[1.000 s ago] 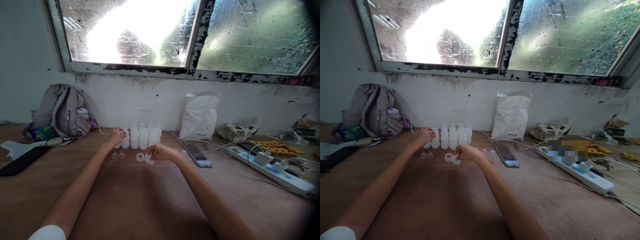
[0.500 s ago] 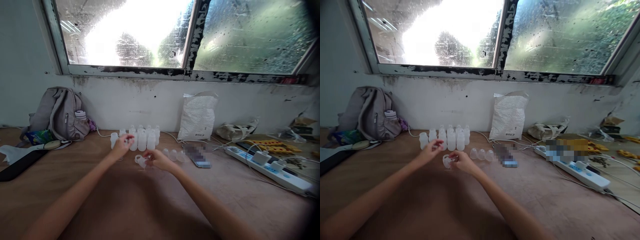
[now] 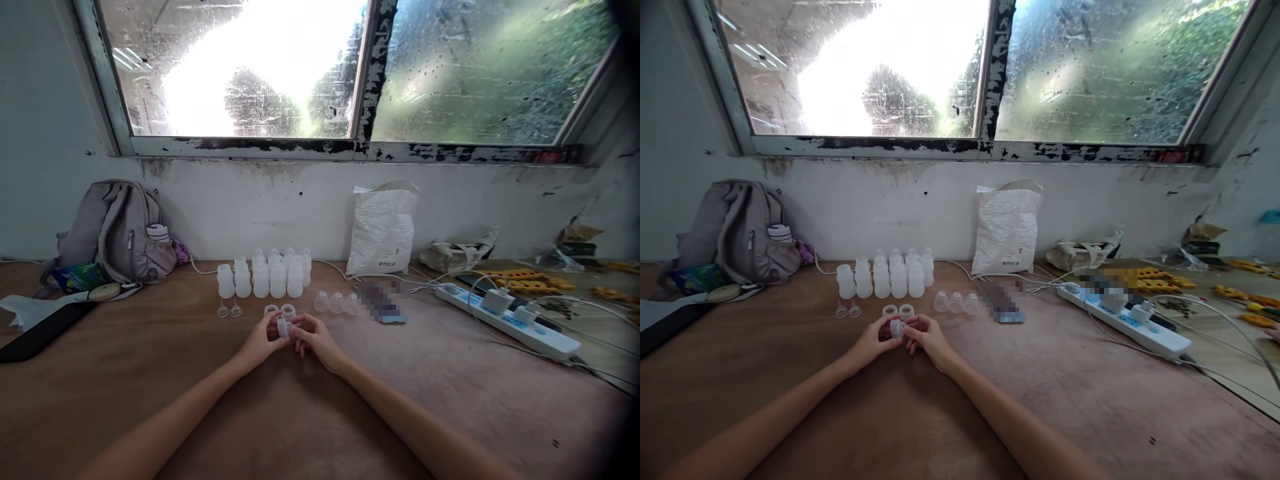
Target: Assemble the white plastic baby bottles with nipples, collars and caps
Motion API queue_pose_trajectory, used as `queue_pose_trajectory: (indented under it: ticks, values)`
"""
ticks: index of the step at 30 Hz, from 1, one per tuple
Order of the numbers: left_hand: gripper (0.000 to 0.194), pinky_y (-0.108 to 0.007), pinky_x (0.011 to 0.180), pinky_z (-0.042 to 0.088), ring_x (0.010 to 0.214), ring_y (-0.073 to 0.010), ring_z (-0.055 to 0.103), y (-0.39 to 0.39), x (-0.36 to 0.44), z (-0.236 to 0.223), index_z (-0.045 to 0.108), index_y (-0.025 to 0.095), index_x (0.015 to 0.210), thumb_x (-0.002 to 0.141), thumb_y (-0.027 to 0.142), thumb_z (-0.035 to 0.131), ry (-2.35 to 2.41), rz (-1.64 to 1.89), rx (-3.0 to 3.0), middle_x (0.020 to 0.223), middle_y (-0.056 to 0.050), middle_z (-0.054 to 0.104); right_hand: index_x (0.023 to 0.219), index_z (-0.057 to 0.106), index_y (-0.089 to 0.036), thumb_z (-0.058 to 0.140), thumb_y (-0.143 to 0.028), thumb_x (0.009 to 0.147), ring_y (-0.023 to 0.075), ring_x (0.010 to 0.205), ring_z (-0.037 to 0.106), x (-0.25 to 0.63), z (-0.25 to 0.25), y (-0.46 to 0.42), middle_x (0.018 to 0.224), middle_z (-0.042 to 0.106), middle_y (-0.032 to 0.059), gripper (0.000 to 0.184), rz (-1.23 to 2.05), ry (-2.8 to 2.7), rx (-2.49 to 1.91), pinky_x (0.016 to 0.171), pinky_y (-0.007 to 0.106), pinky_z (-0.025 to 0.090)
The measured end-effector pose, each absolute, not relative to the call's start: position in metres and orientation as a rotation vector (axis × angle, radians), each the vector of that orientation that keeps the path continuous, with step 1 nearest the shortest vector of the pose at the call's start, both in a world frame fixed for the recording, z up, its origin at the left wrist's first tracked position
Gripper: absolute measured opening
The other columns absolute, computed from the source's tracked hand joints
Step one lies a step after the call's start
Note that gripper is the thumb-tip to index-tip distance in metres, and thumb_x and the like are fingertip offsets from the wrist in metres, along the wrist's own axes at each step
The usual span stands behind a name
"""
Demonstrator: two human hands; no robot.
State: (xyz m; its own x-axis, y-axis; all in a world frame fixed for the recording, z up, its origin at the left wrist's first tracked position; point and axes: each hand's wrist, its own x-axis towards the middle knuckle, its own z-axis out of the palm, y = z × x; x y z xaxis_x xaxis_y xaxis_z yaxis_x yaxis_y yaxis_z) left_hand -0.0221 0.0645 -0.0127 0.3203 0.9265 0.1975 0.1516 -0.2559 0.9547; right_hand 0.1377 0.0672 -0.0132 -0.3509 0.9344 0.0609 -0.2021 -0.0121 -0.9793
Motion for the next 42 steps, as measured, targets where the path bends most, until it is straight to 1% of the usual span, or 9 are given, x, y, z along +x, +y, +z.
queue_pose_trajectory:
  ticks: [3, 6, 10, 20, 25, 31, 37, 40, 42]
  values:
    - [0.050, -0.033, 0.080, 0.044, 0.088, -0.0184, 0.057, 0.059, -0.023, -0.012, 0.044, 0.016, 0.107, 0.063, 0.023, 0.066, 0.962, 1.078, 1.644, 0.097, -0.008, 0.059, 0.084, 0.048, -0.016, 0.062, -0.037, 0.065, 0.0074, 0.036, 0.048, 0.135, -0.016, 0.065, 0.050, 0.053, -0.0059, 0.032, 1.432, -1.430, -0.885, 0.030, 0.016, 0.037]
    - [0.043, -0.032, 0.078, 0.045, 0.084, -0.0172, 0.058, 0.055, -0.024, -0.010, 0.046, 0.016, 0.101, 0.064, 0.026, 0.065, 0.923, 1.049, 1.691, 0.094, -0.007, 0.059, 0.083, 0.046, -0.017, 0.060, -0.037, 0.067, 0.0074, 0.037, 0.049, 0.135, -0.017, 0.062, 0.051, 0.052, -0.0065, 0.030, 1.367, -1.483, -0.865, 0.032, 0.017, 0.039]
    - [0.041, -0.031, 0.077, 0.045, 0.082, -0.0166, 0.058, 0.054, -0.025, -0.008, 0.046, 0.016, 0.102, 0.066, 0.027, 0.063, 0.923, 1.042, 1.749, 0.092, -0.007, 0.059, 0.083, 0.046, -0.017, 0.059, -0.037, 0.068, 0.0079, 0.040, 0.050, 0.136, -0.015, 0.060, 0.055, 0.054, -0.0053, 0.028, 1.319, -1.533, -0.834, 0.034, 0.018, 0.041]
    - [0.043, -0.029, 0.074, 0.046, 0.079, -0.0158, 0.058, 0.053, -0.027, -0.011, 0.051, 0.015, 0.099, 0.060, 0.024, 0.068, 0.941, 1.042, 1.782, 0.089, -0.006, 0.061, 0.074, 0.047, -0.017, 0.056, -0.032, 0.069, 0.0076, 0.038, 0.047, 0.136, -0.012, 0.058, 0.050, 0.049, -0.0063, 0.019, 1.249, -1.649, -0.879, 0.036, 0.019, 0.040]
    - [0.048, -0.028, 0.069, 0.047, 0.073, -0.0160, 0.058, 0.056, -0.028, -0.012, 0.055, 0.014, 0.098, 0.054, 0.027, 0.072, 0.977, 1.006, 1.728, 0.082, -0.005, 0.063, 0.070, 0.044, -0.019, 0.057, -0.030, 0.068, 0.0070, 0.038, 0.045, 0.135, -0.016, 0.057, 0.050, 0.048, -0.0067, 0.017, 1.130, -1.692, -0.911, 0.034, 0.017, 0.036]
    - [0.051, -0.027, 0.066, 0.046, 0.071, -0.0162, 0.059, 0.059, -0.028, -0.012, 0.055, 0.012, 0.099, 0.056, 0.035, 0.071, 0.982, 1.023, 1.611, 0.081, -0.007, 0.064, 0.074, 0.041, -0.019, 0.059, -0.036, 0.067, 0.0089, 0.040, 0.050, 0.134, -0.015, 0.059, 0.054, 0.052, -0.0060, 0.026, 1.301, -1.536, -0.854, 0.036, 0.020, 0.041]
    - [0.039, -0.023, 0.055, 0.042, 0.052, -0.0094, 0.052, 0.056, -0.026, -0.007, 0.056, 0.012, 0.088, 0.067, 0.046, 0.057, 0.962, 1.012, 1.603, 0.072, -0.003, 0.061, 0.079, 0.046, -0.018, 0.060, -0.037, 0.066, 0.0107, 0.046, 0.055, 0.138, -0.007, 0.055, 0.058, 0.056, -0.0035, 0.028, 1.477, -1.428, -0.795, 0.044, 0.024, 0.046]
    - [0.039, -0.021, 0.050, 0.039, 0.047, -0.0090, 0.050, 0.055, -0.025, -0.005, 0.056, 0.013, 0.078, 0.073, 0.051, 0.047, 0.997, 1.021, 1.626, 0.063, -0.001, 0.058, 0.084, 0.047, -0.018, 0.063, -0.036, 0.064, 0.0113, 0.052, 0.057, 0.137, -0.006, 0.052, 0.064, 0.058, -0.0023, 0.031, 1.511, -1.411, -0.775, 0.048, 0.025, 0.047]
    - [0.041, -0.021, 0.047, 0.038, 0.044, -0.0095, 0.049, 0.055, -0.024, -0.005, 0.054, 0.014, 0.071, 0.075, 0.052, 0.041, 1.035, 1.016, 1.658, 0.053, 0.001, 0.054, 0.082, 0.047, -0.018, 0.064, -0.036, 0.063, 0.0108, 0.052, 0.056, 0.135, -0.008, 0.051, 0.065, 0.058, -0.0025, 0.032, 1.482, -1.448, -0.774, 0.046, 0.023, 0.047]
